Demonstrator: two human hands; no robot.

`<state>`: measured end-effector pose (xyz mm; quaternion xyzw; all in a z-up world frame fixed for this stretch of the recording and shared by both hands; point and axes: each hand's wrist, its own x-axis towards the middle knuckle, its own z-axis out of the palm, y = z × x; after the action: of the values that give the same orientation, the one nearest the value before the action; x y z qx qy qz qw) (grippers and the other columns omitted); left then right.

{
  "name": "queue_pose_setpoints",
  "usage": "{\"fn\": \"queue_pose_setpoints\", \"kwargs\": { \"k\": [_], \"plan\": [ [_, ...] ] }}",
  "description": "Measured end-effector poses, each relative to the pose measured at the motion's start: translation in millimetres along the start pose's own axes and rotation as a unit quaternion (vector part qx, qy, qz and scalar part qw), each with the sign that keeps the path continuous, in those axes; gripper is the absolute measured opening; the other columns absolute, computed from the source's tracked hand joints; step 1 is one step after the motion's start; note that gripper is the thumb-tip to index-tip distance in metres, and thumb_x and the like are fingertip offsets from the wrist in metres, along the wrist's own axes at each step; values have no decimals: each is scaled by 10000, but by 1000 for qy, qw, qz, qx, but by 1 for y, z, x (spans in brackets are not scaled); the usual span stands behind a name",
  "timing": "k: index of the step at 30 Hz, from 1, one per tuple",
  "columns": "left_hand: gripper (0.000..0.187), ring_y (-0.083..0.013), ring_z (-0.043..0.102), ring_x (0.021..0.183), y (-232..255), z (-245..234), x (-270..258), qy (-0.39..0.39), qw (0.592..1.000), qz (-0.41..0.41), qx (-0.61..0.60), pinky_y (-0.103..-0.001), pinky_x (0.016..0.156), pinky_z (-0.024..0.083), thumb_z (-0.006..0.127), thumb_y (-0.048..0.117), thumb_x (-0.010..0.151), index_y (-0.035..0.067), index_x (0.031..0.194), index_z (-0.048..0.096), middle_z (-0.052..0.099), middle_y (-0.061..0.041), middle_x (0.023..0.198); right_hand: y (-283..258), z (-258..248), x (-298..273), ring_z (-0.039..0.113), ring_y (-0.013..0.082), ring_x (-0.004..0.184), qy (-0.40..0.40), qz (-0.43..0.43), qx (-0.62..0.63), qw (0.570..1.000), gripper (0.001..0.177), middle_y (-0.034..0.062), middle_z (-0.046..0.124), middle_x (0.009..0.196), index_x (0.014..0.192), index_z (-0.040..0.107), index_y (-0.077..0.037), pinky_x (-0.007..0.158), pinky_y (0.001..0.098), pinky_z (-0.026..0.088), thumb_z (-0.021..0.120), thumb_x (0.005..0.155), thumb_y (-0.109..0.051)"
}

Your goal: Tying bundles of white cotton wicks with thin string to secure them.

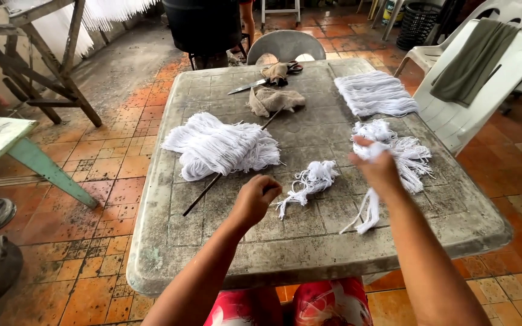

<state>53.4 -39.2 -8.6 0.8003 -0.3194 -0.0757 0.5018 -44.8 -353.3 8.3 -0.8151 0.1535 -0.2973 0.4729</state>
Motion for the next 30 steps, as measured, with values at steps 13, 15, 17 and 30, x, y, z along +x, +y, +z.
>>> {"fn": "queue_pose_setpoints", "kwargs": {
  "k": [13, 15, 17, 30],
  "plan": [
    [104, -243, 687, 770, 27, -18, 38, 66, 996, 53, -38, -359, 684, 544, 758, 160, 897, 87, 971, 766, 660, -99, 940, -39, 96, -28, 778, 268, 803, -69, -131, -56, 987, 188, 108, 786, 809, 1033, 797, -171, 667, 338, 599, 821, 850, -132],
    [100, -229, 681, 759, 29, -32, 31, 80, 994, 67, -42, -338, 674, 544, 772, 143, 887, 89, 971, 775, 657, -100, 947, -55, 93, -35, 754, 337, 878, -69, -163, -51, 983, 225, 148, 769, 898, 1053, 792, -160, 699, 404, 596, 814, 836, -107],
    [100, -219, 680, 751, 36, -42, 22, 86, 992, 75, -45, -329, 672, 542, 781, 155, 882, 103, 966, 776, 660, -92, 940, -66, 92, -38, 752, 326, 876, -74, -177, -43, 981, 213, 131, 764, 904, 1046, 792, -155, 697, 384, 598, 811, 842, -99],
    [111, -326, 685, 839, 67, -49, -22, 100, 982, 157, -33, -408, 696, 560, 736, 189, 940, 84, 926, 767, 642, -105, 993, -102, 96, -59, 738, 270, 730, -54, -281, -57, 957, 107, 85, 738, 876, 990, 787, -143, 556, 306, 590, 779, 884, -128]
  ]
}}
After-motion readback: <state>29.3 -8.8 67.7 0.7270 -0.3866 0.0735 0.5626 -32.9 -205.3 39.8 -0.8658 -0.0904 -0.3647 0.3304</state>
